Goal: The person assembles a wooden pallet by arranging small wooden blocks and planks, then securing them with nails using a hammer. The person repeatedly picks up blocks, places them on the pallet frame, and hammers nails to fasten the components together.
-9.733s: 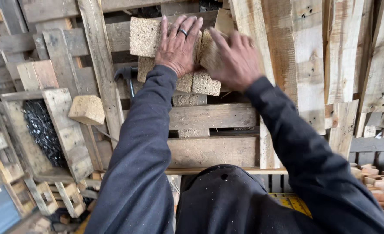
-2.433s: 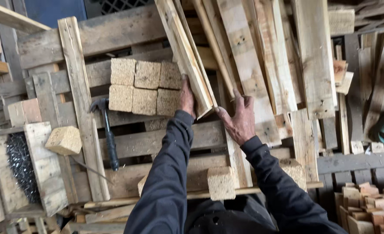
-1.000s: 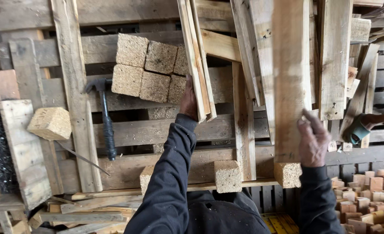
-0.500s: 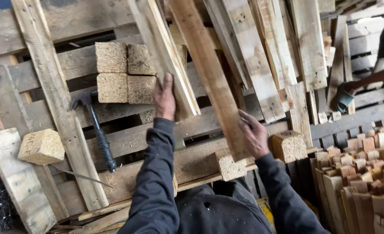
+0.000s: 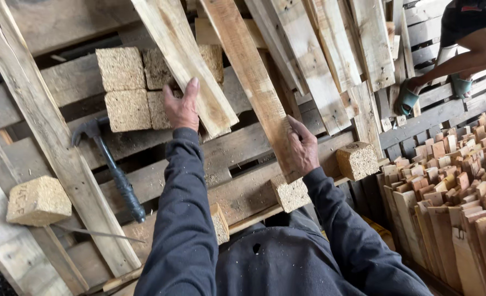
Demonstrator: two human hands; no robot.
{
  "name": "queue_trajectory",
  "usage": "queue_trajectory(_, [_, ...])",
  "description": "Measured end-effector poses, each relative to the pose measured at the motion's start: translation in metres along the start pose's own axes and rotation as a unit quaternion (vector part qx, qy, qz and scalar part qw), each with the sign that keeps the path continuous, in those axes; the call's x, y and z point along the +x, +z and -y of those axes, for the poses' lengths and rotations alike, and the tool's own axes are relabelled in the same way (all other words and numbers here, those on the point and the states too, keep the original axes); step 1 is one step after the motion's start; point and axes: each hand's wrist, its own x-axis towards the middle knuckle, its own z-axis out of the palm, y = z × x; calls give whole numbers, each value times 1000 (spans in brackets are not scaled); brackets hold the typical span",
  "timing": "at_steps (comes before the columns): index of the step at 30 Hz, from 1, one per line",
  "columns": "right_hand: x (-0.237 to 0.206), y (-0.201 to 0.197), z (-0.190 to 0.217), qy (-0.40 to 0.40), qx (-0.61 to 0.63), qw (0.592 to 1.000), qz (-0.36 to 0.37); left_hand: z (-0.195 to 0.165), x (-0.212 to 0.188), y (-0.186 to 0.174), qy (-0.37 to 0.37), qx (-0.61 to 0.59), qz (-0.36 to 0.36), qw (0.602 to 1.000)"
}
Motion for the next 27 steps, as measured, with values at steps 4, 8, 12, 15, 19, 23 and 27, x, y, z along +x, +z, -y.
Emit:
queue_trajectory(4, [10,6,10,105,114,988,-12,-1,-1,1,-32,-56,13,998])
queue_trajectory(8, [30,-3,-1,-105,-204,973,29,7,-4,0,-32,36,9,999])
queue_trajectory(12, [49,-43,-19,-269,-428,851,-142,16,-5,-4,-13,49,20,999])
queue_trajectory(15, [61,-78,-33,-176,-494,838,-152,18,-4,-6,2,29,28,999])
queue_trajectory(19, [65,-114,-43,-92,-450,883,-95,19,-2,-6,-12,-62,38,997])
queue_trajectory(23, [62,-153,-43,-122,-177,975,-55,22,0,-5,21,-3,6,1000])
queue_trajectory(27, [76,-192,-35,-245,-249,928,-127,24,2,-3,22,-6,5,1000])
